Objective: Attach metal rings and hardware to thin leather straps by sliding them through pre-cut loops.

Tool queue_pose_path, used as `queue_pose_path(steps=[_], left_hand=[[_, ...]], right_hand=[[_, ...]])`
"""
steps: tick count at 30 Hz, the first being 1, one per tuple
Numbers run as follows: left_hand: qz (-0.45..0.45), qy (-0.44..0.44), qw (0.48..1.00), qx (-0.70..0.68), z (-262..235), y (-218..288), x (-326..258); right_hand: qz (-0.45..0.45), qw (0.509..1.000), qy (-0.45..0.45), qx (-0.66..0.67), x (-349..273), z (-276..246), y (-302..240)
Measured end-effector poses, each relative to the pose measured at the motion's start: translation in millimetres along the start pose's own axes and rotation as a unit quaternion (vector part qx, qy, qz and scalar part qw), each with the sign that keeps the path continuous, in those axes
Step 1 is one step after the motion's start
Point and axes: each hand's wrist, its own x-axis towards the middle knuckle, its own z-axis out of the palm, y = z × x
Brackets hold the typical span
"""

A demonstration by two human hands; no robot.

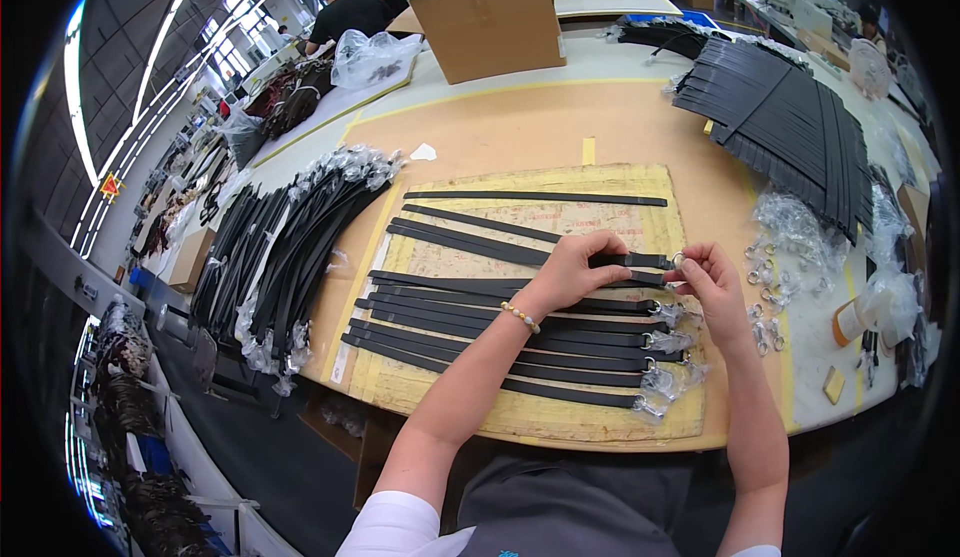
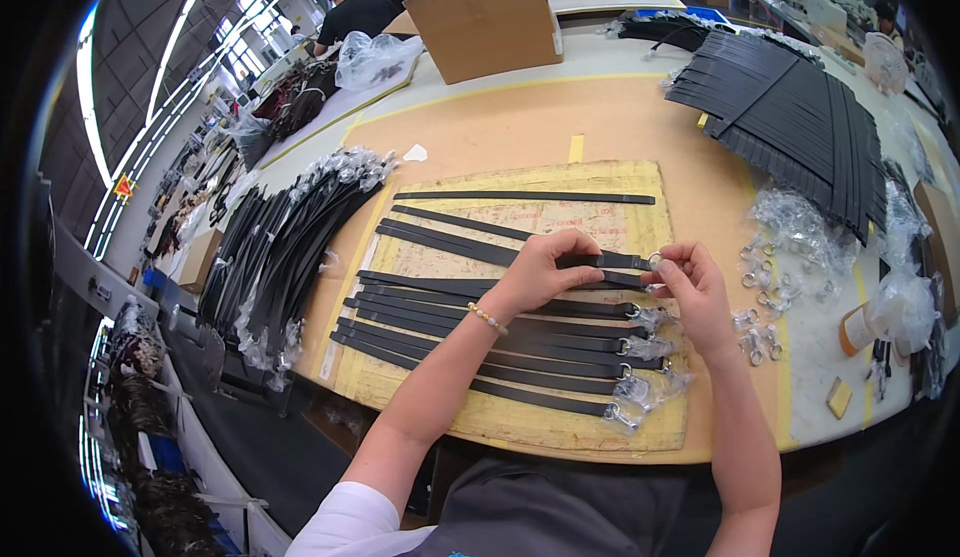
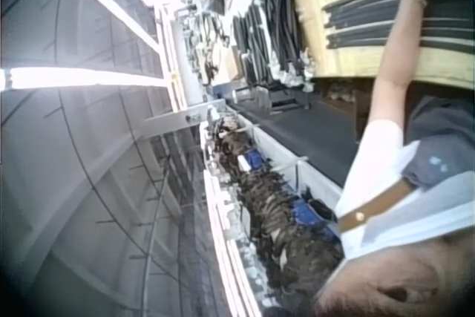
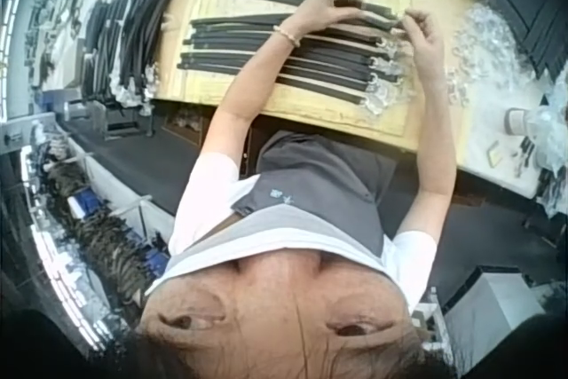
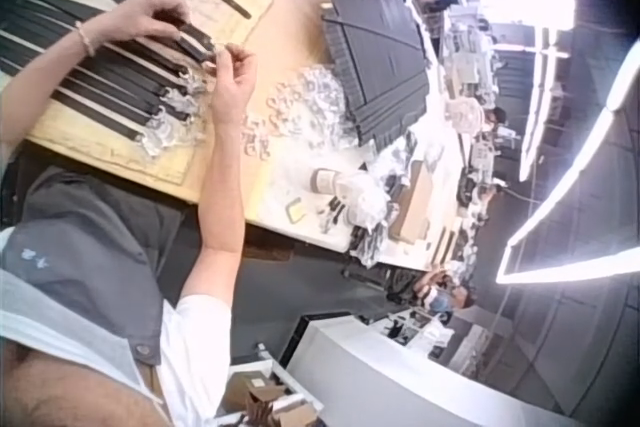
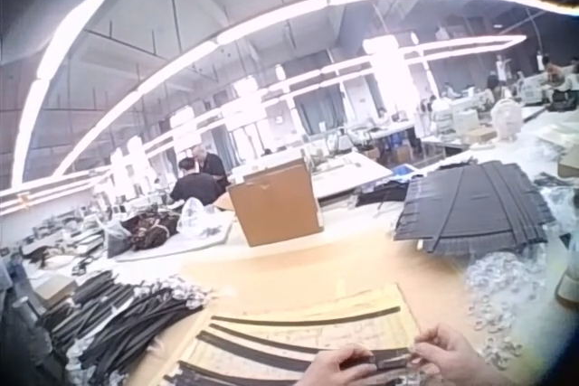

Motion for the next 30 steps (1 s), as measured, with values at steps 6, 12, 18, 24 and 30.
queue_pose_path(steps=[6,12,18,24,30], left_hand=[[0.067,0.001,0.997,-0.032,4,29,-8],[0.052,-0.012,0.993,-0.109,4,43,-15],[0.065,-0.014,0.992,-0.106,7,50,-18],[0.09,0.021,0.994,-0.066,10,55,-19],[0.106,0.034,0.993,-0.035,10,59,-18]], right_hand=[[-0.006,0.984,-0.102,0.145,-6,-2,-3],[0.004,0.95,-0.151,0.273,-12,5,-10],[0.012,0.93,-0.175,0.322,-13,2,-9],[-0.004,0.947,-0.169,0.272,-18,-1,-10],[-0.009,0.951,-0.184,0.248,-21,-1,-19]])
